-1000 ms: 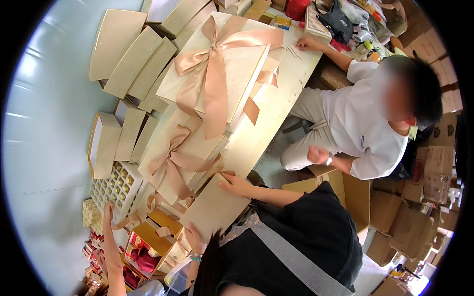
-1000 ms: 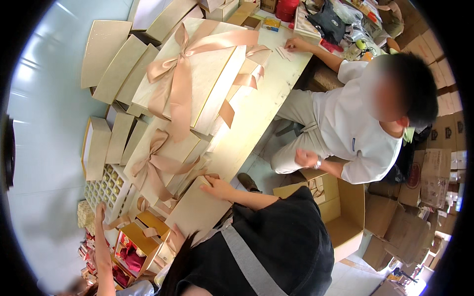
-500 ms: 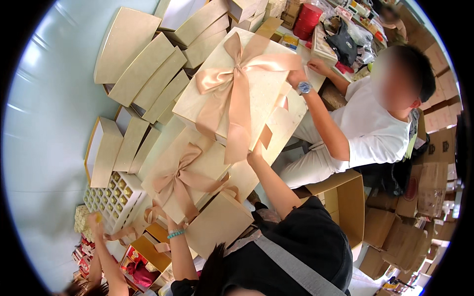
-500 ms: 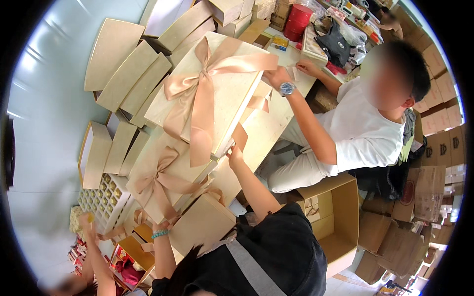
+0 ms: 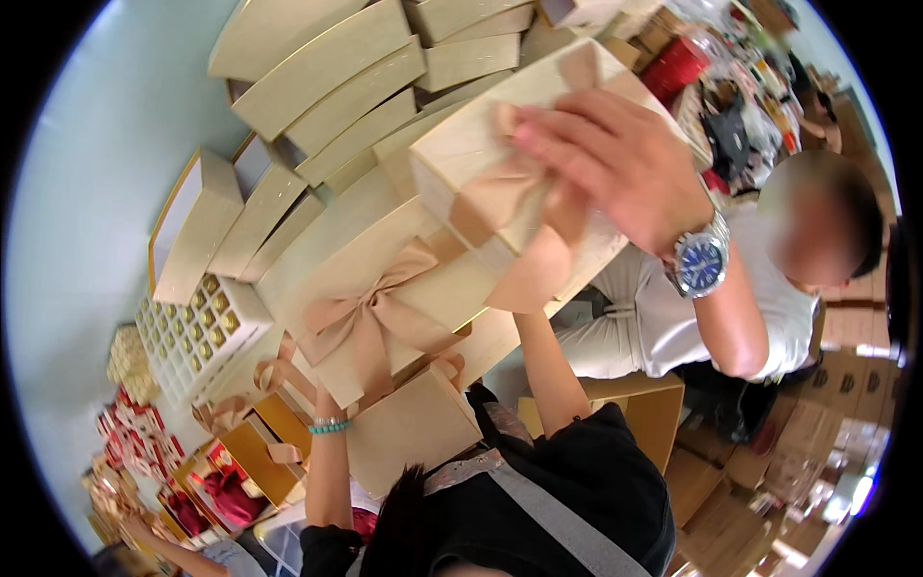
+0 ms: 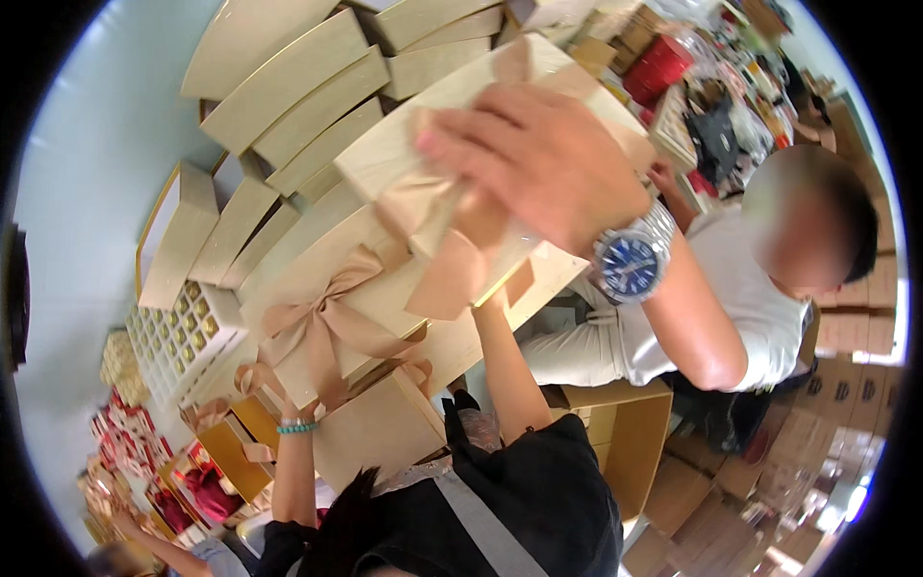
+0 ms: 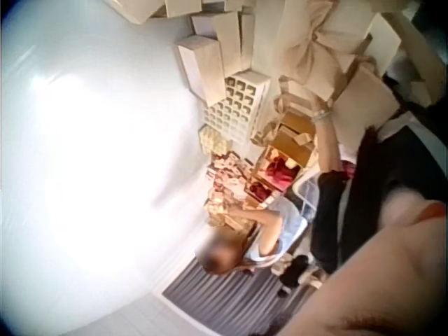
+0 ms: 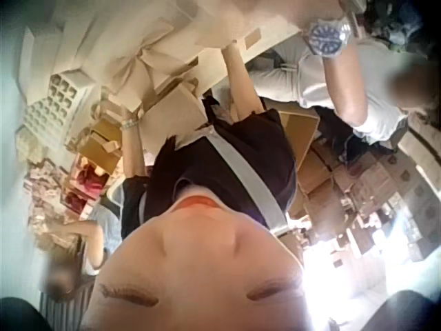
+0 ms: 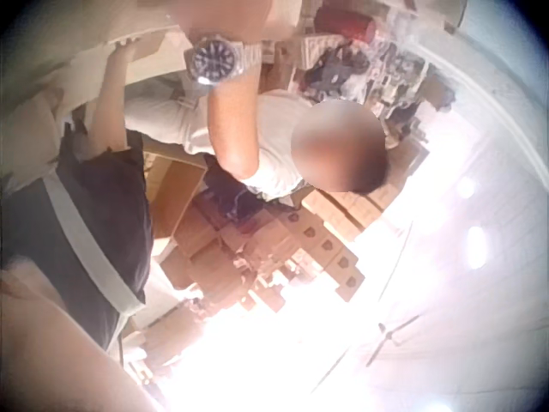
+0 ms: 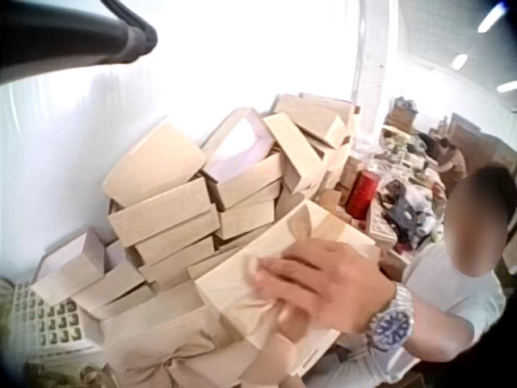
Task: The person wraps small beige boxes with ribbons, tying them into bows by hand. They repeatedly pick up boxes, wrap the ribbon around them, and place the finished items into a stack on the table.
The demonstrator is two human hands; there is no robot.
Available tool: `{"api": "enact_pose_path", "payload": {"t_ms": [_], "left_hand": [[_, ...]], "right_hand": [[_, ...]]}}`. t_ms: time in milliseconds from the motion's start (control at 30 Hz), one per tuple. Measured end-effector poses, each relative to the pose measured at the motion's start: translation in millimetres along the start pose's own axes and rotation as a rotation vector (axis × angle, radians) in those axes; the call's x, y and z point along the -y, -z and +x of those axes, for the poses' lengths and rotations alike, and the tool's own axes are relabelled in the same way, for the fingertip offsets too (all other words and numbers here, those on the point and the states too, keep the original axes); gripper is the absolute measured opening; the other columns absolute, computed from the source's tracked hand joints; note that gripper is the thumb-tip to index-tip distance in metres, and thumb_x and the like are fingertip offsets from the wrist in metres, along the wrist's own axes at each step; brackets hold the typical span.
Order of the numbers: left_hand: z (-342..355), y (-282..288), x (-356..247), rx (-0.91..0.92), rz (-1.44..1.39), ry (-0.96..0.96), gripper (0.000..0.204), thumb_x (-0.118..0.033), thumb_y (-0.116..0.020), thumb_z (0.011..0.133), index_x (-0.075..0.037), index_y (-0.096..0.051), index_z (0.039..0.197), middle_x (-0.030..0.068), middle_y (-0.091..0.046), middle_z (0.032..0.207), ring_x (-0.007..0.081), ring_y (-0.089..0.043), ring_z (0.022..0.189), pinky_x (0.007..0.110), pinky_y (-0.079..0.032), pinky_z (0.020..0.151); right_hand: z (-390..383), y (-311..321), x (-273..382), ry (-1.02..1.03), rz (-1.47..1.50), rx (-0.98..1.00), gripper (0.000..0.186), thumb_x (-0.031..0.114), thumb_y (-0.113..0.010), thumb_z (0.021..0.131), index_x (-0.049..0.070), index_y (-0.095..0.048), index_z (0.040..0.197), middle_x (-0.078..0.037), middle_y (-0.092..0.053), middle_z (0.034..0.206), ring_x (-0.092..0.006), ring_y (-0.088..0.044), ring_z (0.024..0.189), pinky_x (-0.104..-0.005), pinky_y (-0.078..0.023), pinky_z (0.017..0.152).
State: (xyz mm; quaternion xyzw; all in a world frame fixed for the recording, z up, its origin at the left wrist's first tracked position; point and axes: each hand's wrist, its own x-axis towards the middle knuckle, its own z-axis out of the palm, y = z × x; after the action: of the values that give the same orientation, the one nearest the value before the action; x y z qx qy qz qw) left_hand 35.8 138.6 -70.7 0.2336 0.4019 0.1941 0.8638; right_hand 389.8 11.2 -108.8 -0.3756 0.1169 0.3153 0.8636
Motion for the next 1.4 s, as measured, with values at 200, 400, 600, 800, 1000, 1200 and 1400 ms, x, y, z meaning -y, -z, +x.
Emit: {"api": "enact_pose_path", "payload": {"t_ms": [200, 400, 600, 800, 1000, 1200, 1400], "left_hand": [[35.5, -20.2, 0.0, 0.093, 0.048, 0.005, 0.061, -0.049, -0.040, 0.095, -0.007, -0.033, 0.138, 0.0076, -0.044, 0.136, 0.0193, -0.040, 0.126, 0.032, -0.034, 0.104], [49.7, -89.5, 7.5, -0.027, 0.106, 0.038, 0.063, -0.051, -0.040, 0.094, -0.008, -0.032, 0.139, 0.0067, -0.042, 0.137, 0.0172, -0.041, 0.125, 0.031, -0.036, 0.102], [65.5, -142.7, 14.0, -0.014, 0.160, 0.010, 0.059, -0.049, -0.036, 0.096, -0.008, -0.032, 0.139, 0.0061, -0.043, 0.137, 0.0166, -0.042, 0.125, 0.033, -0.036, 0.103], [83.5, -166.6, 19.6, -0.026, 0.120, 0.069, 0.068, -0.054, -0.040, 0.093, -0.010, -0.025, 0.142, 0.0085, -0.033, 0.143, 0.0222, -0.034, 0.130, 0.039, -0.032, 0.105], [147.5, -175.9, -59.5, -0.470, 0.933, -0.787, 0.071, -0.043, -0.051, 0.090, 0.008, -0.031, 0.135, 0.0269, -0.031, 0.141, 0.0367, -0.029, 0.132, 0.042, -0.029, 0.104], [286.6, -205.3, -136.3, -0.150, 1.104, -0.090, 0.076, -0.057, -0.066, 0.074, 0.001, -0.053, 0.120, 0.0173, -0.057, 0.115, 0.0248, -0.050, 0.109, 0.033, -0.040, 0.090], [329.5, -182.8, -81.8, 0.137, 0.375, -0.087, 0.080, -0.055, -0.066, 0.076, 0.001, -0.047, 0.129, 0.0127, -0.049, 0.131, 0.0248, -0.046, 0.118, 0.035, -0.037, 0.096]], "right_hand": [[-9.9, -37.2, 59.7, 0.096, -0.037, 0.025, 0.057, 0.054, -0.029, 0.093, 0.015, -0.043, 0.131, -0.003, -0.049, 0.127, -0.0223, -0.048, 0.114, -0.0408, -0.043, 0.090], [31.9, -36.4, 112.1, 0.155, -0.156, 0.065, 0.061, 0.055, -0.026, 0.092, 0.012, -0.046, 0.130, -0.007, -0.053, 0.124, -0.0256, -0.052, 0.113, -0.0407, -0.045, 0.093], [70.4, -31.8, 148.0, 0.082, -0.185, 0.016, 0.074, 0.071, -0.022, 0.086, 0.019, -0.039, 0.136, -0.003, -0.048, 0.133, -0.0264, -0.047, 0.120, -0.0430, -0.041, 0.099], [104.1, 0.5, 145.9, 0.162, -0.360, 0.149, 0.070, 0.064, -0.028, 0.090, 0.013, -0.036, 0.137, -0.008, -0.041, 0.137, -0.0273, -0.041, 0.126, -0.0450, -0.036, 0.104], [-51.1, 56.6, 54.7, 0.097, -0.834, -0.175, 0.055, 0.045, -0.035, 0.097, 0.006, -0.043, 0.134, -0.011, -0.049, 0.131, -0.0232, -0.046, 0.121, -0.0410, -0.037, 0.098], [-173.0, 13.9, 92.8, 0.145, -1.196, 0.097, 0.034, 0.019, -0.044, 0.096, -0.006, -0.061, 0.111, -0.014, -0.064, 0.108, -0.0214, -0.061, 0.099, -0.0329, -0.045, 0.087], [-102.3, -134.1, 232.3, 0.426, -1.296, 0.188, 0.029, 0.021, -0.047, 0.090, -0.004, -0.061, 0.097, -0.013, -0.063, 0.104, -0.0221, -0.059, 0.095, -0.0299, -0.044, 0.084]]}}
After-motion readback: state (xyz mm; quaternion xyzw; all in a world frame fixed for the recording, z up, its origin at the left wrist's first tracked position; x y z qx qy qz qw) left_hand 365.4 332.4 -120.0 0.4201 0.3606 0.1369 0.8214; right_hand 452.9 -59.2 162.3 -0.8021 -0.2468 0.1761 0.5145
